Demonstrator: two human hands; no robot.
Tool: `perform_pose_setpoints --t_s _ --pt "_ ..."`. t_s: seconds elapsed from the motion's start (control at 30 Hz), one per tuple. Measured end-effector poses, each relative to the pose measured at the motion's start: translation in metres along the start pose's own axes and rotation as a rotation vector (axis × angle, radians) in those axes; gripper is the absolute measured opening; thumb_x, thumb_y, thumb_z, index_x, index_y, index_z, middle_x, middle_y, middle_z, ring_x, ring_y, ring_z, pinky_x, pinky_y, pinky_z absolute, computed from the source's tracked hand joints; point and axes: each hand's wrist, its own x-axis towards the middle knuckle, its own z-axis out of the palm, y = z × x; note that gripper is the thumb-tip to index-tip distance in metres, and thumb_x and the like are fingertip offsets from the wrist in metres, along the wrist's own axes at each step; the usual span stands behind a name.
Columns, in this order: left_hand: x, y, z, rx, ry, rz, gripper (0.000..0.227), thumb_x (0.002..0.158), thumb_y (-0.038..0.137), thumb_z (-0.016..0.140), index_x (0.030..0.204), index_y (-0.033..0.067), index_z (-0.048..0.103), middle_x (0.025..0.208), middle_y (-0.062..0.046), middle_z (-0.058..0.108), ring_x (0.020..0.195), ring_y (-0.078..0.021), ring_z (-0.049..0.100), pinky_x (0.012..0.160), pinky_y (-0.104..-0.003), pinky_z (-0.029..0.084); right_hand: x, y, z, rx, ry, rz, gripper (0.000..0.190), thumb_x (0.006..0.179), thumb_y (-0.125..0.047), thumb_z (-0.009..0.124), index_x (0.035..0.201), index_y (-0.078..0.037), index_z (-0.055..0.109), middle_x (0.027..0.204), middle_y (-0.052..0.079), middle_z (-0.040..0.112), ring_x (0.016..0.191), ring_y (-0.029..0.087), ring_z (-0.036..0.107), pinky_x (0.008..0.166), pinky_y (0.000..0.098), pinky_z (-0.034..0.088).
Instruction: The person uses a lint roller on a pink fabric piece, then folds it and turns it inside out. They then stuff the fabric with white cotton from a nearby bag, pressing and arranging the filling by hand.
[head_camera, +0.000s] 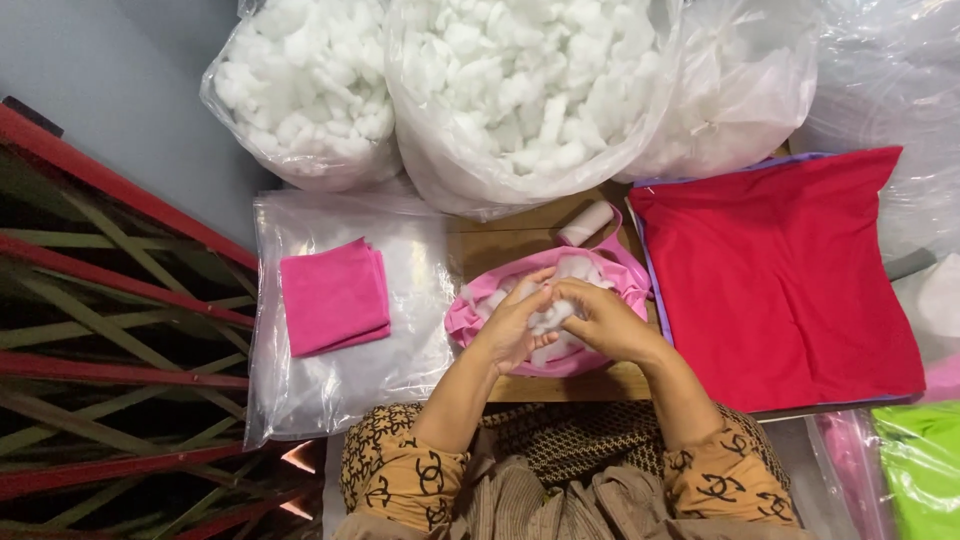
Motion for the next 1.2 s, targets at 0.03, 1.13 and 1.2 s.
perform_pose_setpoints --t_s 0.03,1.13,1.2 --pt "0.003 0.001 -0.002 -0.001 0.002 -0.004 0.05 0.101 0.038 0.06 0.149 0.035 0.047 0.123 -0.004 0.043 0.106 -0.0209 0.056 0.076 -0.026 0.059 0.001 -0.01 -0.004 0.003 -0.001 0.003 0.042 0.079 0.006 0.06 0.118 -0.006 0.073 0.12 0.018 0.072 0.114 0.036 0.065 0.101 0.0476 0.047" --pt "0.052 -0.049 -0.069 1.706 0.398 0.976 0.024 0.078 0.016 0.08 0.092 0.0182 0.061 0.085 -0.003 0.055 0.084 -0.0263 0.065 0.064 -0.037 0.059 0.0 0.038 0.009 -0.896 0.121 0.208 0.045 0.095 -0.024 0.067 0.136 -0.029 0.051 0.125 0.006 0.057 0.098 0.032 0.074 0.078 0.0452 0.064" --pt "0.053 -0.054 -0.071 1.897 0.415 1.083 0.014 0.079 0.014 0.076 0.085 0.0208 0.065 0.078 -0.002 0.059 0.085 -0.0216 0.064 0.059 -0.029 0.057 0.004 0.065 0.024 -0.887 0.043 0.048 0.036 0.09 -0.021 0.072 0.123 -0.021 0.06 0.117 0.007 0.065 0.102 0.031 0.072 0.081 0.0432 0.062"
